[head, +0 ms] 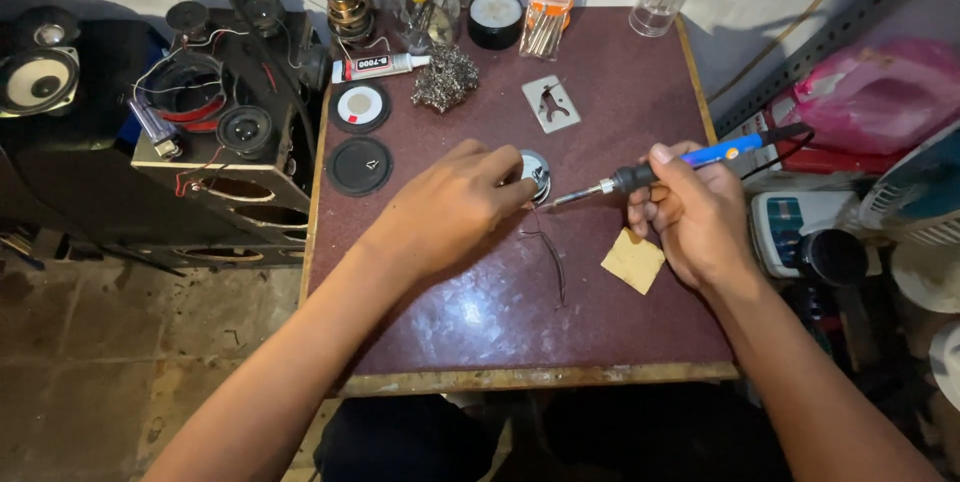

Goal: The person uses a soldering iron to attach wires to a small circular electronic component on a workbench. They hold the component and wires with one hand while applying the soldering iron with the other, repeatedly heating the connection points.

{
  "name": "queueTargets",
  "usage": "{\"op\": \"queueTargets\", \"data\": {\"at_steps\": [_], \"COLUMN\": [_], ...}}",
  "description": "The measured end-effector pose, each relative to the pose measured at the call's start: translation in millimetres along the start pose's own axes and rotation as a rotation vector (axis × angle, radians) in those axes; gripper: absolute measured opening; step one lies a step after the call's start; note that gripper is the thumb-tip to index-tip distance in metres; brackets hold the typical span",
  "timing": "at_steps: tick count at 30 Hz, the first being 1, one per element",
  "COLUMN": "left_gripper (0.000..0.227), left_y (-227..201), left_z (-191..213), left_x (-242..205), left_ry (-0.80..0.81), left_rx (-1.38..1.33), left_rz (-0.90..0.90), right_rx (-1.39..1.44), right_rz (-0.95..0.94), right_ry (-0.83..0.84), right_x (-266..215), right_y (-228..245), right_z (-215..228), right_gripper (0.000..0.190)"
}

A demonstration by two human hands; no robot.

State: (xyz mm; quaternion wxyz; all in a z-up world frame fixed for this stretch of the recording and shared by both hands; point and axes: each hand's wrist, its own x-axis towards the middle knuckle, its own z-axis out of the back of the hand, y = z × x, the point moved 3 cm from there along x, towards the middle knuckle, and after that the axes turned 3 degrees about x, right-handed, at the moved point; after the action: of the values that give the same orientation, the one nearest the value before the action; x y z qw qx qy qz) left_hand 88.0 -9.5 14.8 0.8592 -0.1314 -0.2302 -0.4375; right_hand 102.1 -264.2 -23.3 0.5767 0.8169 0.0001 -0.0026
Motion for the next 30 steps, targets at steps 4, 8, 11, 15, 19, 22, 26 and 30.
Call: {"op": "queueTargets", "data": {"at_steps": [4,8,11,15,19,22,26,30], "left_gripper": [0.012,0.006,0.006,0.02,0.022,0.024,0.013,0.015], "left_y": [-2,0,-5,-6,-3,-4,-4,-3], "left_z": [3,-1,4,6,2,4,5,0], "left_x": [3,3,8,12,12,13,13,12], "left_ry": [0.017,0.04,0.083,0.16,0.169,0.197,0.194,0.2], "left_rx": [0.037,0.036,0.027,0.012,0.021,0.045,0.026,0.084], "left_rz": [-0.019,-0.005,-0.002,0.035,0.03,0.048,0.036,0.008], "right_rx": [-0.009,-0.027,-0.021,0.002,-0.008,-0.032,-0.041,-0.051], "right_rz": [-0.002,0.016,0.007,-0.003,0.003,0.011,0.013,0.011], "right_ry": [0.002,0.009,0.0,-0.011,-0.008,0.003,-0.002,0.001], "right_x": [2,2,-1,-1,-1,0,-1,-1], "right_y": [-3,-4,-3,-2,-3,-4,-5,-3], "right_z": [2,3,2,1,3,3,3,2], "right_gripper": [0.026,0.026,0.027,0.026,0.026,0.027,0.028,0.028]}}
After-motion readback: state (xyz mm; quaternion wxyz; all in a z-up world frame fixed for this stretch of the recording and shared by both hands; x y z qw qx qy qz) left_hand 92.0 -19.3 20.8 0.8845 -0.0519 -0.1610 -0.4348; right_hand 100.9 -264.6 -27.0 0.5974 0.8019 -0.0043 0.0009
